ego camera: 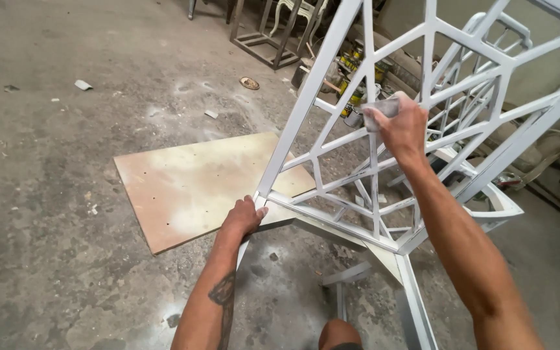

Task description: The person sands the surface of a white metal chair frame using a sanding block. The person holds the chair frame with one hand while sanding various sections of the lattice backrest and legs with the other hand.

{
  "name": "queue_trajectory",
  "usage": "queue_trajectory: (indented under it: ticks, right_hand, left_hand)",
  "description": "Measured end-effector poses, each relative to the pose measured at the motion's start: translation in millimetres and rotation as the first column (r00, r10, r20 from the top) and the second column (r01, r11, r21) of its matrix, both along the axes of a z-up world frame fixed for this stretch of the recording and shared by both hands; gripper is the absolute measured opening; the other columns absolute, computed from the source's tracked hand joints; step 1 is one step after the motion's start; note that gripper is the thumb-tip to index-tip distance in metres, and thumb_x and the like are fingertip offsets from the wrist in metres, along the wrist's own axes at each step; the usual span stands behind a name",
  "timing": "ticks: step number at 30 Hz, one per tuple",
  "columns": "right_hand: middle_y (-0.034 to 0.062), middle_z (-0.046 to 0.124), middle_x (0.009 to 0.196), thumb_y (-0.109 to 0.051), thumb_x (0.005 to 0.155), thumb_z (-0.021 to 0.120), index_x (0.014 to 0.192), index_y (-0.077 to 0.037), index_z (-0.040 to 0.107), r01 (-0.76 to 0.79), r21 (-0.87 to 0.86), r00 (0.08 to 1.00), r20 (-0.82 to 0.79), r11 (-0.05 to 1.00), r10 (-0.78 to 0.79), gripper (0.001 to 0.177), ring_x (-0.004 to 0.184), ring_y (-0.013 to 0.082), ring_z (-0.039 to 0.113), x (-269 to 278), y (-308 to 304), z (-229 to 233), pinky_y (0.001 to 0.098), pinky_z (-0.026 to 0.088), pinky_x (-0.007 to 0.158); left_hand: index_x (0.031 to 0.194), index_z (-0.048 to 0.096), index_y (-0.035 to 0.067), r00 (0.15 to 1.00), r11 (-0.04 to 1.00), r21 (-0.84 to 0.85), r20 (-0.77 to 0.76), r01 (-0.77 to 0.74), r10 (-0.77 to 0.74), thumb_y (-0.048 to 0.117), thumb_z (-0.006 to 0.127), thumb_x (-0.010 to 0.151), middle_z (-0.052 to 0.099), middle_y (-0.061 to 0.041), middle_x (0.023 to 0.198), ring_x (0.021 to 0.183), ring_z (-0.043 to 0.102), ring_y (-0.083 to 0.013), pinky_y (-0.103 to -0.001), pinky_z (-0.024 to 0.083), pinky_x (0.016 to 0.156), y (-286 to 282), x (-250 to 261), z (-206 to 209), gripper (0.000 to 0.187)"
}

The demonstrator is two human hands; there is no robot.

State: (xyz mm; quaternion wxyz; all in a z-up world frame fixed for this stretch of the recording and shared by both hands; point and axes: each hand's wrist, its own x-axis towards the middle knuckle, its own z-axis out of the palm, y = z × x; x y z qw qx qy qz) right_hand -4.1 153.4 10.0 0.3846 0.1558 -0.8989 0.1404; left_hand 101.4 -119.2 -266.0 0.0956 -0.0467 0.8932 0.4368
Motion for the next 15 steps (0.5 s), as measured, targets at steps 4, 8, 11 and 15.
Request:
queue_trajectory:
  ticks: [4, 8, 11, 15]
  right_hand:
    - [0.0057, 0.069, 0.068, -0.034, 0.08, 0.099, 0.086, -0.014, 0.074, -0.048, 0.042, 0.999, 0.0, 0.998, 0.048, 0.033, 0.061, 0.0281, 0.071, -9.7, -14.8, 35.4, 0.0369, 0.052, 0.059]
    - [0.018, 0.076, 0.081, -0.01, 0.096, 0.088, 0.094, 0.003, 0.075, -0.137, 0.128, 0.989, -0.033, 0.982, 0.142, 0.019, 0.057, 0.0207, 0.073, 8.2, -41.5, 64.1, 0.0196, 0.056, 0.036]
    - [0.0187, 0.076, 0.083, -0.013, 0.095, 0.087, 0.1, 0.003, 0.074, -0.068, 0.025, 0.979, 0.197, 0.997, 0.062, 0.02, 0.06, 0.0204, 0.074, 25.9, -49.7, 77.9, 0.02, 0.056, 0.04]
    - [0.0125, 0.075, 0.085, -0.016, 0.091, 0.093, 0.094, -0.005, 0.073, -0.049, 0.001, 0.972, 0.23, 0.999, 0.047, 0.022, 0.063, 0.0177, 0.07, 22.5, -54.2, 89.3, 0.0221, 0.053, 0.047]
  left_hand:
    - [0.148, 0.037, -0.009, 1.0, 1.0, 0.018, 0.003, -0.007, 0.007, 0.05, 0.05, 0.103, 0.052, -0.033, 0.137, 0.126, 0.056, -0.0563, -0.061, 0.052, 0.1, -0.2, 4.6, 11.0, 0.075]
    - [0.143, 0.04, 0.005, 0.989, 0.998, 0.053, 0.149, -0.023, 0.015, 0.049, 0.048, 0.104, 0.043, -0.023, 0.147, 0.127, 0.054, -0.0446, -0.056, 0.047, 0.104, -0.4, 9.9, 24.5, 0.058]
    - [0.143, 0.04, 0.006, 0.989, 0.998, 0.064, 0.15, -0.027, 0.018, 0.048, 0.048, 0.105, 0.043, -0.022, 0.146, 0.127, 0.054, -0.0438, -0.056, 0.048, 0.103, 1.0, 9.0, 26.0, 0.058]
    - [0.142, 0.04, 0.007, 0.989, 0.998, 0.057, 0.147, -0.031, 0.022, 0.05, 0.047, 0.104, 0.044, -0.021, 0.144, 0.125, 0.055, -0.0445, -0.056, 0.048, 0.101, 1.0, 7.1, 20.7, 0.057]
